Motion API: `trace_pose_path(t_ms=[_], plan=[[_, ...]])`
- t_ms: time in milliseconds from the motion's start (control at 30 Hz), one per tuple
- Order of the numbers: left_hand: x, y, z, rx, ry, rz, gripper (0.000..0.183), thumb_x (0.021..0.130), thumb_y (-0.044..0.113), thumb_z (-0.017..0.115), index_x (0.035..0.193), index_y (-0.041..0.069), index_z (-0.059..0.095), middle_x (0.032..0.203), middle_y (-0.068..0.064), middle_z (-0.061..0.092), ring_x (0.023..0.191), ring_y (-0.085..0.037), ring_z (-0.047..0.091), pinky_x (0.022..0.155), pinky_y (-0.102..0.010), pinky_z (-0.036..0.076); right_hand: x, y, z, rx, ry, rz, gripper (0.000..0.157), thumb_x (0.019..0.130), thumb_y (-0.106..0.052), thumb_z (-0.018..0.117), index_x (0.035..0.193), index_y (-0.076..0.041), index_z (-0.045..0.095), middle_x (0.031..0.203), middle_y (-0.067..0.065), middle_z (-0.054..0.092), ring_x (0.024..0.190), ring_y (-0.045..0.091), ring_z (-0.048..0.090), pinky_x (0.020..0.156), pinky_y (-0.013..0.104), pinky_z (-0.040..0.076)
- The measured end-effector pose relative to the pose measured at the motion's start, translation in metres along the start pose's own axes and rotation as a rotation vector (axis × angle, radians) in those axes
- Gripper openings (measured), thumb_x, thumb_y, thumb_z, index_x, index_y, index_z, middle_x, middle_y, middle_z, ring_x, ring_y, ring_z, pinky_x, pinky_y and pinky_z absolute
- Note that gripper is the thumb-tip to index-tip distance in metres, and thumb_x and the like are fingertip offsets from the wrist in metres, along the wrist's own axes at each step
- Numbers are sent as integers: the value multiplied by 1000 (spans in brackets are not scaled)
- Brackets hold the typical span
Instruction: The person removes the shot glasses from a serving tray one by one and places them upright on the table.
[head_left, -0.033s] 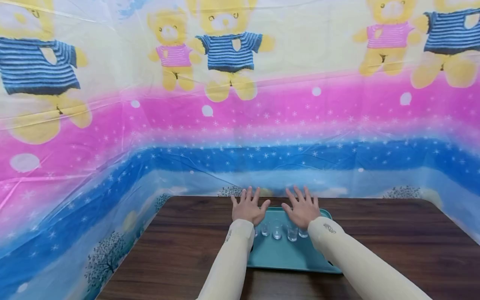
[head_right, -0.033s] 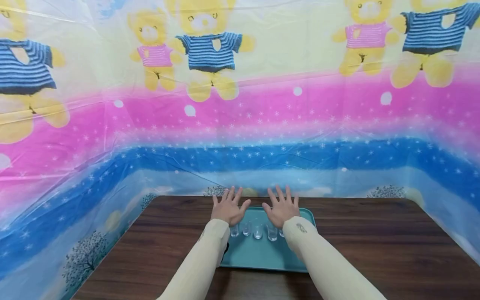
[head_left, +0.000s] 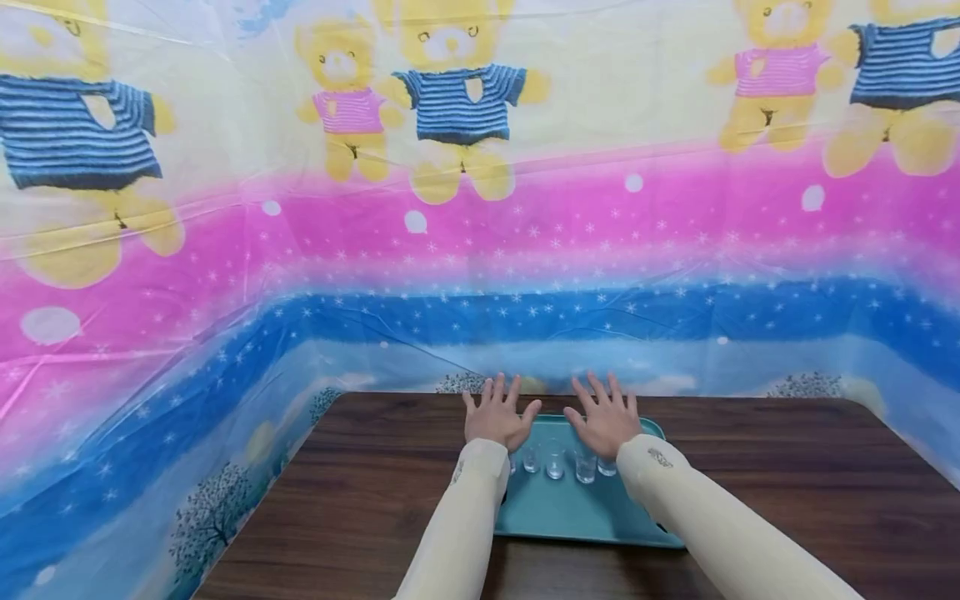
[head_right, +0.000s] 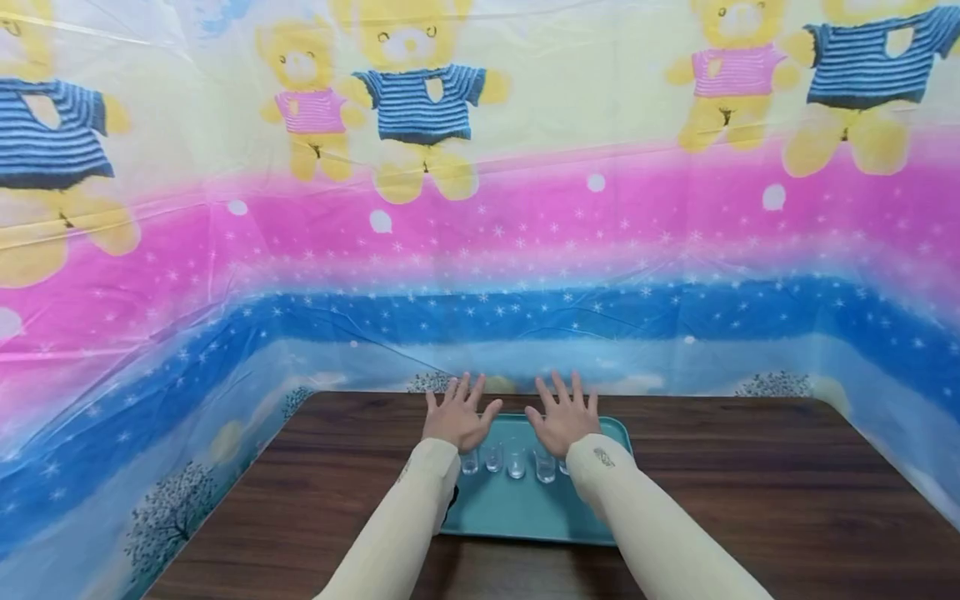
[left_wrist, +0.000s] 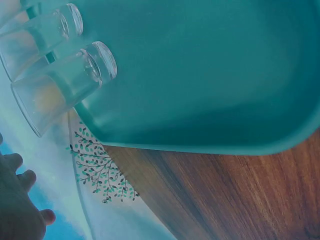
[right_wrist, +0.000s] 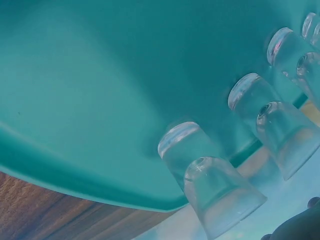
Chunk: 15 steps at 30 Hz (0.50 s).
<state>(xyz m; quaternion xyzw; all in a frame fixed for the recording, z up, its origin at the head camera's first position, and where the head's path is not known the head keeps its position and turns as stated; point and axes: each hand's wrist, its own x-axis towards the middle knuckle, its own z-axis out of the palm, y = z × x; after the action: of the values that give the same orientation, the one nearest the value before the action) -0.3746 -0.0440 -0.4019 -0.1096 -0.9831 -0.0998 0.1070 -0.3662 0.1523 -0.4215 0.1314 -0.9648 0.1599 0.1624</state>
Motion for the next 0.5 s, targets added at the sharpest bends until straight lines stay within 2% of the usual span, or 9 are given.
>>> trace_pose_path(t_ms=[167, 300, 500], plan=[[0, 1, -4, -9, -4, 7, 66, 97, 60, 25, 152, 24, 21, 155, -7, 18, 141, -28, 12, 108, -58, 4, 0, 6, -2, 10, -8, 4, 59, 100, -43, 38, 148, -10, 31, 151, 20, 24, 138, 45, 10, 104, 63, 5], [1, -5, -9, -79, -23, 36, 64, 99, 56, 26, 151, 20, 23, 154, -10, 21, 141, -29, 14, 107, -59, 5, -5, 15, -13, 47, -8, 10, 59, 101, -43, 35, 148, -8, 30, 150, 22, 24, 137, 47, 10, 104, 64, 6], [-2, -25, -16, -180, -123, 88, 59, 101, 50, 26, 148, 14, 33, 149, -11, 31, 139, -31, 21, 106, -60, 10, -27, 47, -30, 99, -11, 41, 54, 104, -34, 30, 147, -1, 29, 147, 26, 25, 135, 47, 14, 102, 65, 11]])
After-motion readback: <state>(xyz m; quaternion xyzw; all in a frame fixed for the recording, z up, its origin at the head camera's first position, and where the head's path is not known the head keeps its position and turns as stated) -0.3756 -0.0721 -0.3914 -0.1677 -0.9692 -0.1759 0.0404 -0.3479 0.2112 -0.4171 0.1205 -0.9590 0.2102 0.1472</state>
